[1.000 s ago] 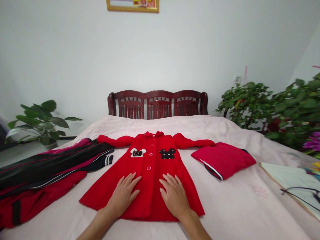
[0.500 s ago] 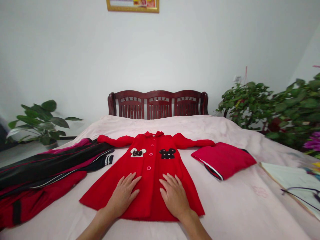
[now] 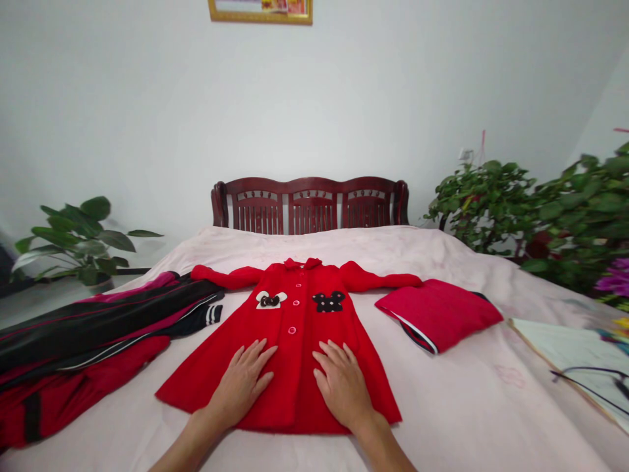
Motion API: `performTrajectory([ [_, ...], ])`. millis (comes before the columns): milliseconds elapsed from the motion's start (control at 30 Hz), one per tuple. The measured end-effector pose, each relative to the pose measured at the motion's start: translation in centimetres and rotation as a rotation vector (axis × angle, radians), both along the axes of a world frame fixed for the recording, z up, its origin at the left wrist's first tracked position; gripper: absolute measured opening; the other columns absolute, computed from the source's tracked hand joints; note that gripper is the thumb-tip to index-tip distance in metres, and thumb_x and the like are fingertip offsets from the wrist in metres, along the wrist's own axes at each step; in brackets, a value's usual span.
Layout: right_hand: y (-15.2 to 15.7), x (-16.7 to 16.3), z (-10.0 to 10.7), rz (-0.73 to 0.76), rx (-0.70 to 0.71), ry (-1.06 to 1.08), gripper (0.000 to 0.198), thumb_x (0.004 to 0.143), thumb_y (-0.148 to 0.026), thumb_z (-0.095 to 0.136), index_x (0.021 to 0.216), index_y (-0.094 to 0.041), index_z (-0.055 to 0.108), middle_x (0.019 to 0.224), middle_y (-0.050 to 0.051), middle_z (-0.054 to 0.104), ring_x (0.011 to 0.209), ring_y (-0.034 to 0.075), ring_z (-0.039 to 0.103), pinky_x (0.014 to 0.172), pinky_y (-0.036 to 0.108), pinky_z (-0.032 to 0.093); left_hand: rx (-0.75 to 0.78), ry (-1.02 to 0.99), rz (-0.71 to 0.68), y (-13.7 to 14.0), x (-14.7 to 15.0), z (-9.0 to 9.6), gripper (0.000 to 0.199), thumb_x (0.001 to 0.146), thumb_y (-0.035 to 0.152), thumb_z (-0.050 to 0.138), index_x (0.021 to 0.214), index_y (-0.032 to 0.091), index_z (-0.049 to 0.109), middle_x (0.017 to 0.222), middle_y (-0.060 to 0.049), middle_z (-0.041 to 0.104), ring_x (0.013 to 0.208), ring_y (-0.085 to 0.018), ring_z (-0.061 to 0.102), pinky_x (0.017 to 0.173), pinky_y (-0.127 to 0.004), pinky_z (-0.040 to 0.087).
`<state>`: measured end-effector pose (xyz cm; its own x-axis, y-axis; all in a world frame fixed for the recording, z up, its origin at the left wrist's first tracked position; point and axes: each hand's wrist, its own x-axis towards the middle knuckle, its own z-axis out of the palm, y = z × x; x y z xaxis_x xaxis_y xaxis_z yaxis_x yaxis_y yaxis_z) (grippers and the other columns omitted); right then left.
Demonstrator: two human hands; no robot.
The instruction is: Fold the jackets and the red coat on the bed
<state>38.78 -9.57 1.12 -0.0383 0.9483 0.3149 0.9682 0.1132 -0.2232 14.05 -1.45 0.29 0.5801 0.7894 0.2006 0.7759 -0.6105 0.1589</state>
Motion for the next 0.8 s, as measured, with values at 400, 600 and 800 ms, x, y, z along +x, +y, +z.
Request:
performTrajectory([
  [400, -0.04, -0.15, 0.29, -0.006, -0.018, 0.000, 0.040, 0.095, -0.030, 0.045, 0.130, -0.025, 0.062, 0.143, 0.004, 0.054, 0.136, 0.022, 0.043, 0.119, 0.046, 0.025, 0.007, -0.003, 0.001, 0.14, -0.06, -0.33, 0.051, 0.096, 0.040, 0.045, 0.146, 0.033, 0.042, 0.155, -0.006, 0.041, 0.144, -0.026, 0.035, 0.118, -0.052, 0.027],
  [600, 0.03, -0.09, 0.13, 0.002, -0.001, 0.008, 0.040, 0.095, -0.030, 0.044, 0.130, -0.025, 0.063, 0.143, 0.004, 0.055, 0.136, 0.022, 0.044, 0.119, 0.046, 0.025, 0.004, -0.006, 0.001, 0.18, -0.05, -0.43, 0.051, 0.096, 0.041, 0.045, 0.146, 0.034, 0.042, 0.155, -0.006, 0.041, 0.144, -0.026, 0.034, 0.118, -0.052, 0.027],
  [800, 0.03, -0.06, 0.11, -0.001, -0.004, 0.012, 0.040, 0.095, -0.030, 0.045, 0.130, -0.025, 0.063, 0.143, 0.004, 0.055, 0.137, 0.021, 0.043, 0.119, 0.046, 0.024, -0.010, 0.000, 0.005, 0.11, -0.02, -0.16, 0.051, 0.097, 0.040, 0.044, 0.147, 0.033, 0.041, 0.155, -0.006, 0.040, 0.144, -0.026, 0.033, 0.118, -0.052, 0.026],
])
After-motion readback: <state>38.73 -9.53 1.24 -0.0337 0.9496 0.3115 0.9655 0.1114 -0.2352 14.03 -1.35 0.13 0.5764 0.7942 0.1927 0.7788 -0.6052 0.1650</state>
